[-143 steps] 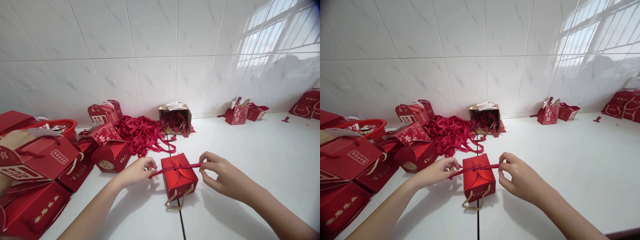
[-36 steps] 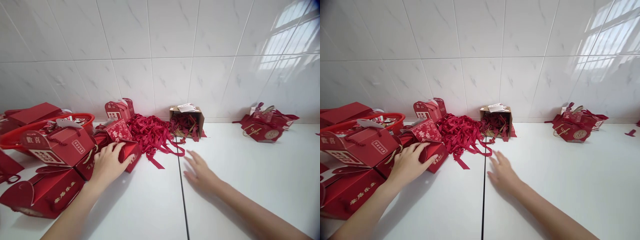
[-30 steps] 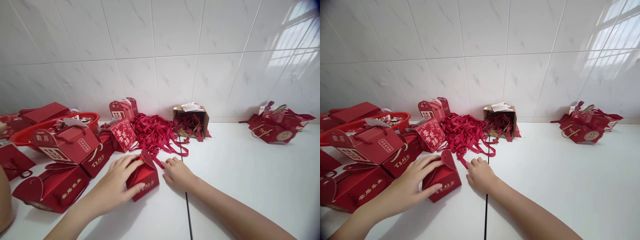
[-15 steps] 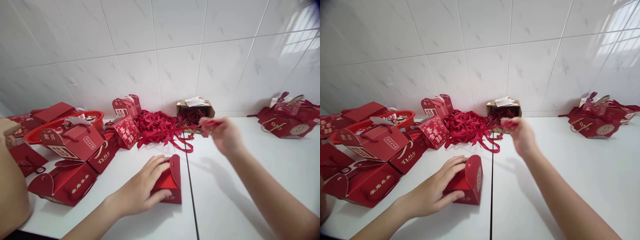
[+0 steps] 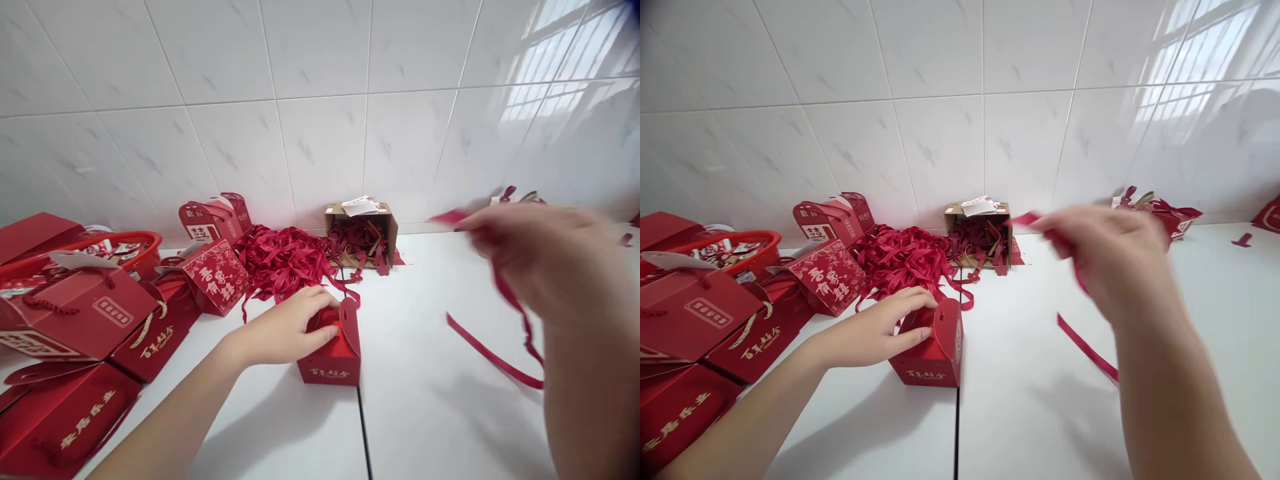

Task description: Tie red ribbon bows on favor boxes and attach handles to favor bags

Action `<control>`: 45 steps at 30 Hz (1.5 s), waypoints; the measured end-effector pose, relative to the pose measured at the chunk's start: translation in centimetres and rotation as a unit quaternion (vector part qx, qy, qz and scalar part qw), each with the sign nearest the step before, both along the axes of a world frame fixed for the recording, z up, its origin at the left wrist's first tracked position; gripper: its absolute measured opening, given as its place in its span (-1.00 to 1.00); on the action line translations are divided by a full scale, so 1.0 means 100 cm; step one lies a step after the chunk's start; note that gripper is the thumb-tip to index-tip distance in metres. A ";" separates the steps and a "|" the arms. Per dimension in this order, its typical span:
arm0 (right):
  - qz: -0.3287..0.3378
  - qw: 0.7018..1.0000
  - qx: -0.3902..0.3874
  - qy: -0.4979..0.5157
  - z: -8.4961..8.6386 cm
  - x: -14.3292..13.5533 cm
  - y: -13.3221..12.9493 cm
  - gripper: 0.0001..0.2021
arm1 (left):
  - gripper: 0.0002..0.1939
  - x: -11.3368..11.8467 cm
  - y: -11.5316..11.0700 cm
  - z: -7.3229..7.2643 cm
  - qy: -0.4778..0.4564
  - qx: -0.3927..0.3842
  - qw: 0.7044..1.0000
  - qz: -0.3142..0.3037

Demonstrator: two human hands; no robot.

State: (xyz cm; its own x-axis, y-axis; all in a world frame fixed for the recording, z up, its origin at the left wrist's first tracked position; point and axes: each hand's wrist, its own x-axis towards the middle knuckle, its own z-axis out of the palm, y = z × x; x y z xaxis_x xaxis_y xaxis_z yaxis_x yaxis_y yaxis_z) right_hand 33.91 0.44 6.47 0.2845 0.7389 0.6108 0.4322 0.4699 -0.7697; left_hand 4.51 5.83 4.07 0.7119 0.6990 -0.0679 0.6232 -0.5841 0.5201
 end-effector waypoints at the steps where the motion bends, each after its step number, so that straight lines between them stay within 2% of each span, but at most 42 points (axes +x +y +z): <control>1: 0.029 0.998 -0.053 -0.032 0.000 -0.016 0.004 -0.81 | -0.76 0.001 -0.001 0.001 -0.001 -0.004 1.000 0.008; 3: 0.128 0.965 -0.200 -0.116 -0.002 -0.044 0.010 -0.79 | -0.79 0.003 -0.003 0.000 -0.012 -0.006 1.000 0.023; 5: 0.199 0.926 -0.276 -0.166 -0.007 -0.060 0.014 -0.74 | -0.80 0.004 -0.004 -0.004 -0.027 -0.005 0.999 0.037; 11: 0.261 0.899 -0.289 -0.198 -0.022 -0.070 0.024 -0.74 | -0.80 0.006 -0.003 -0.014 -0.046 -0.021 0.996 0.068; 16: 0.299 0.876 -0.322 -0.200 -0.023 -0.070 0.024 -0.76 | -0.82 0.007 -0.001 -0.014 -0.056 -0.028 0.996 0.070; 22: 0.320 0.868 -0.329 -0.188 -0.021 -0.070 0.021 -0.74 | -0.81 0.007 0.002 -0.015 -0.067 -0.034 0.996 0.057; 29: 0.329 0.864 -0.331 -0.188 -0.029 -0.074 0.026 -0.74 | -0.79 0.006 0.001 -0.014 -0.086 -0.044 0.994 0.054; 35: 0.333 0.868 -0.315 -0.192 -0.031 -0.074 0.027 -0.75 | -0.87 0.011 -0.001 -0.014 -0.090 0.007 0.994 0.060; 38: 0.299 0.891 -0.286 -0.185 -0.034 -0.073 0.028 -0.80 | -0.88 0.012 -0.001 -0.013 -0.114 0.015 0.992 0.056; 40: 0.276 0.910 -0.263 -0.165 -0.037 -0.074 0.029 -0.75 | -0.87 0.012 -0.003 -0.011 -0.128 0.026 0.990 0.061; 42: 0.293 0.909 -0.257 -0.148 -0.040 -0.078 0.031 -0.67 | -0.86 0.011 -0.008 -0.008 -0.139 0.077 0.984 0.074; 45: 0.356 0.890 -0.251 -0.132 -0.040 -0.084 0.031 -0.71 | -0.85 0.008 -0.018 -0.002 -0.159 0.232 0.955 0.090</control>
State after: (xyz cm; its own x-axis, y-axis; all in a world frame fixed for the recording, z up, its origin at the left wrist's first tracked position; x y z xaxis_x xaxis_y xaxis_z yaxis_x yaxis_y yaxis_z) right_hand 25.47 3.56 2.47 -0.4708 0.8727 0.1295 0.3590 0.3236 -0.8754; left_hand 5.33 4.04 3.88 0.5095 0.7148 0.4791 0.5886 -0.6956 0.4118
